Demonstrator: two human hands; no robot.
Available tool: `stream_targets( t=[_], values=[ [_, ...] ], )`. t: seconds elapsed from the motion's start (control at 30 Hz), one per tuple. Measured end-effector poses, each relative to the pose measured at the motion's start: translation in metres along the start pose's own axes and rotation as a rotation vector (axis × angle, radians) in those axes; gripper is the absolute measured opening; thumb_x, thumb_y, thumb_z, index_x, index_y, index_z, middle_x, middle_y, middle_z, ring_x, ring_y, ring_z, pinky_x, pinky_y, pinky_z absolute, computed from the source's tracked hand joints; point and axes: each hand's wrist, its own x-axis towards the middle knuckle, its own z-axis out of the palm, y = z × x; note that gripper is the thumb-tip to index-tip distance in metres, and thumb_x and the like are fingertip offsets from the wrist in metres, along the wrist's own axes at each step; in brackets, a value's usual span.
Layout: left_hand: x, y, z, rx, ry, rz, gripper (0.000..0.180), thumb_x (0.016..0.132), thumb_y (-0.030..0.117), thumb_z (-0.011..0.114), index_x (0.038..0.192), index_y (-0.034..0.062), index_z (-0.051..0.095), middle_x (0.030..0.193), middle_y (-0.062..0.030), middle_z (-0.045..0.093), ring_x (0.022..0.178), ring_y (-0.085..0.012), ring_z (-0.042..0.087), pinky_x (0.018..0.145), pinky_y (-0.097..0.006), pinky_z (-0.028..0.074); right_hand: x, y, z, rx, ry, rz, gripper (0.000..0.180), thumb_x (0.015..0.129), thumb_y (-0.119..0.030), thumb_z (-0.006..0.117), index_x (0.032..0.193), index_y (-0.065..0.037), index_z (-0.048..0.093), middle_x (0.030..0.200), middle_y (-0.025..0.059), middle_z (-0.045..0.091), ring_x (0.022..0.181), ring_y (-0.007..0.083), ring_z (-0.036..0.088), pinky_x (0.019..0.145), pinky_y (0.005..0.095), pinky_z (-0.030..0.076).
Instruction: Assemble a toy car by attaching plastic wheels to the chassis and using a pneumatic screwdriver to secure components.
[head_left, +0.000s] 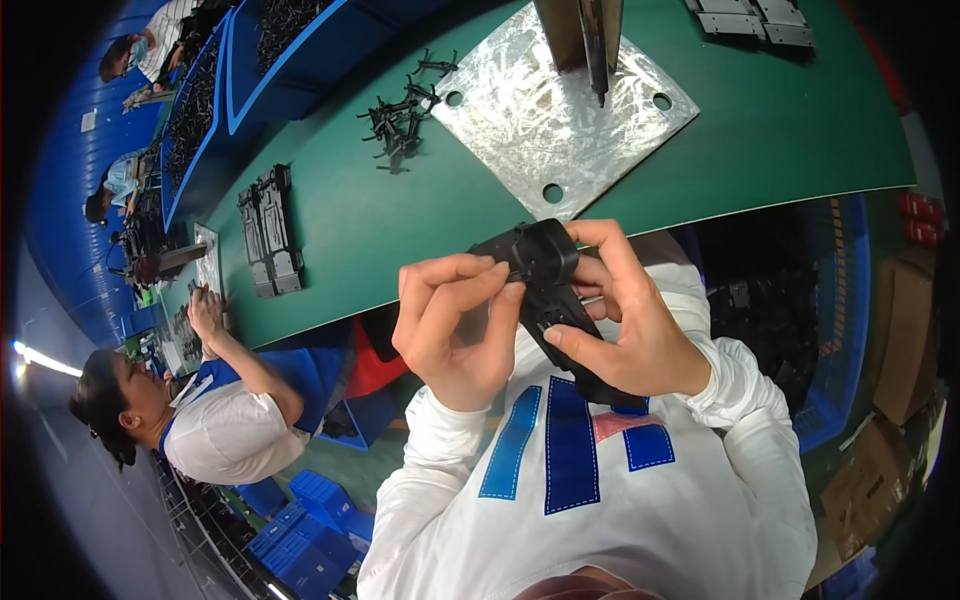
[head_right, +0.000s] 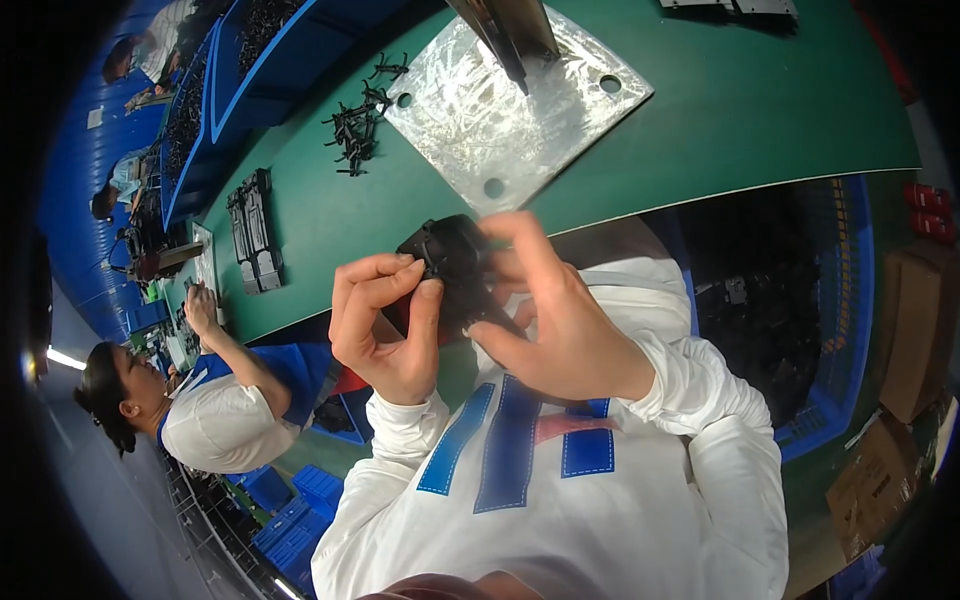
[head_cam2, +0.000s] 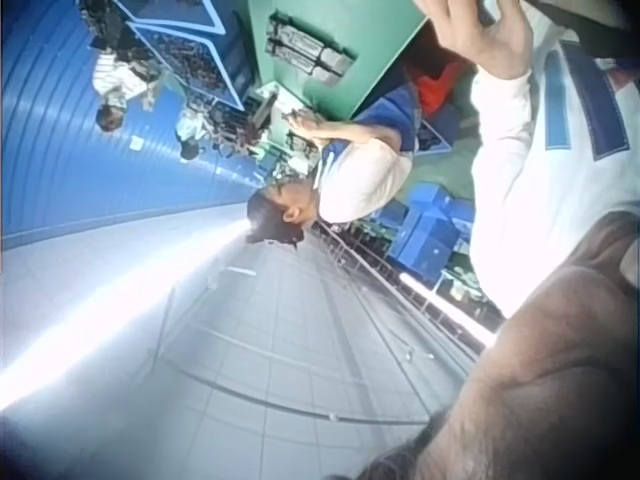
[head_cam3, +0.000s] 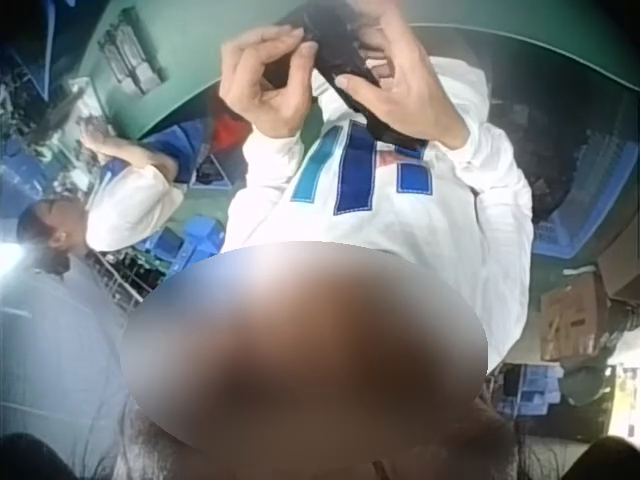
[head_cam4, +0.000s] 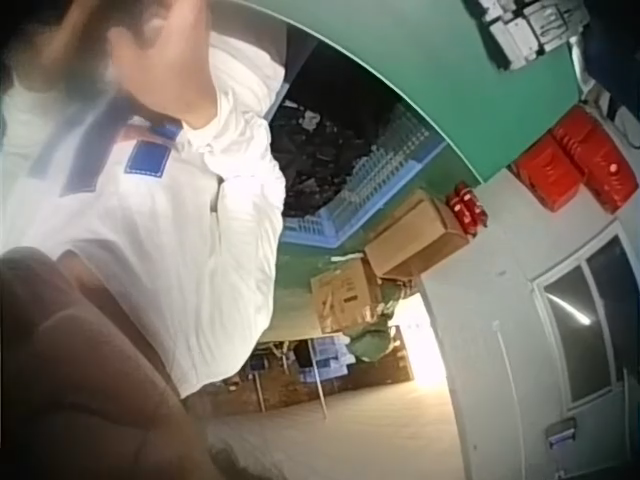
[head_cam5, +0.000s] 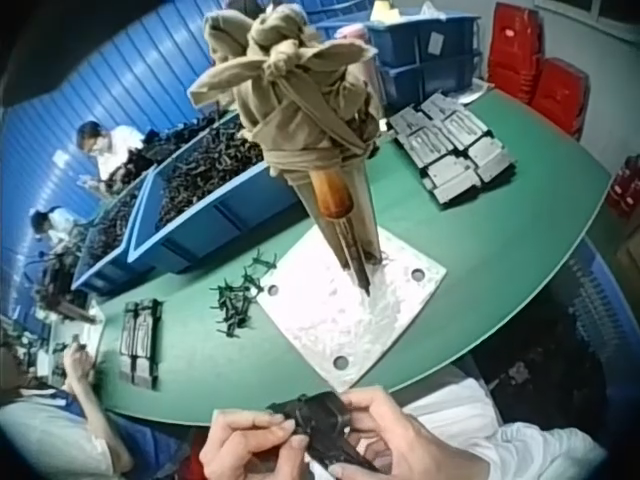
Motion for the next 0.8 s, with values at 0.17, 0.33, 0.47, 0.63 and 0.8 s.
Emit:
stream_targets(
  t=[0.17, 0.33, 0.47, 0.63, 0.8],
  values=[
    [-0.004, 0.005, -0.003, -0.082, 0.018, -0.083, 0.022, 0.066, -0.013, 0.075, 0.083, -0.0013, 0.07, 0.091, -0.0104, 0.064, 0.08, -0.0191, 0.063, 0.071, -0.029, 0.05, -0.002, 0.003, 0.001, -0.021, -0.03, -0.054, 0.063, 0.078, 0.007, 0.062, 0.132, 0.0, 0.029, 0.119, 0.0151, 0.057, 0.104, 0.0165, 0.061, 0.081, 0.0255, 0.052],
    [-0.004, 0.007, -0.005, -0.06, 0.015, -0.061, 0.021, 0.066, -0.012, 0.076, 0.083, -0.0018, 0.069, 0.092, -0.0108, 0.063, 0.081, -0.0191, 0.064, 0.071, -0.028, 0.052, -0.001, 0.01, 0.001, -0.171, -0.017, -0.201, 0.062, 0.078, 0.008, 0.061, 0.131, 0.0, 0.029, 0.12, 0.0163, 0.055, 0.105, 0.0155, 0.06, 0.084, 0.0256, 0.05],
    [-0.003, 0.008, -0.006, -0.02, -0.005, -0.045, 0.021, 0.066, -0.012, 0.076, 0.082, -0.0015, 0.069, 0.09, -0.0104, 0.063, 0.08, -0.0193, 0.064, 0.07, -0.028, 0.052, -0.004, 0.003, 0.004, 0.059, -0.024, -0.045, 0.062, 0.079, 0.011, 0.059, 0.131, 0.0, 0.029, 0.122, 0.0162, 0.053, 0.106, 0.0153, 0.06, 0.089, 0.0265, 0.05],
    [-0.003, 0.011, -0.007, 0.023, -0.018, -0.026, 0.021, 0.065, -0.012, 0.077, 0.081, -0.001, 0.07, 0.089, -0.0104, 0.064, 0.078, -0.0195, 0.065, 0.068, -0.028, 0.052, -0.005, 0.011, 0.002, 0.036, -0.007, -0.172, 0.059, 0.077, 0.012, 0.059, 0.128, 0.003, 0.031, 0.115, 0.0226, 0.059, 0.103, 0.0297, 0.067, 0.08, 0.0356, 0.057],
    [-0.004, 0.016, -0.006, 0.085, -0.014, -0.019, 0.021, 0.065, -0.011, 0.077, 0.082, -0.0009, 0.07, 0.088, -0.0103, 0.064, 0.077, -0.0191, 0.065, 0.064, -0.027, 0.052, -0.008, 0.009, 0.0, 0.062, -0.05, -0.082, 0.065, 0.08, 0.013, 0.057, 0.134, -0.001, 0.025, 0.124, 0.0175, 0.054, 0.107, 0.0156, 0.06, 0.091, 0.0267, 0.049]
  ],
)
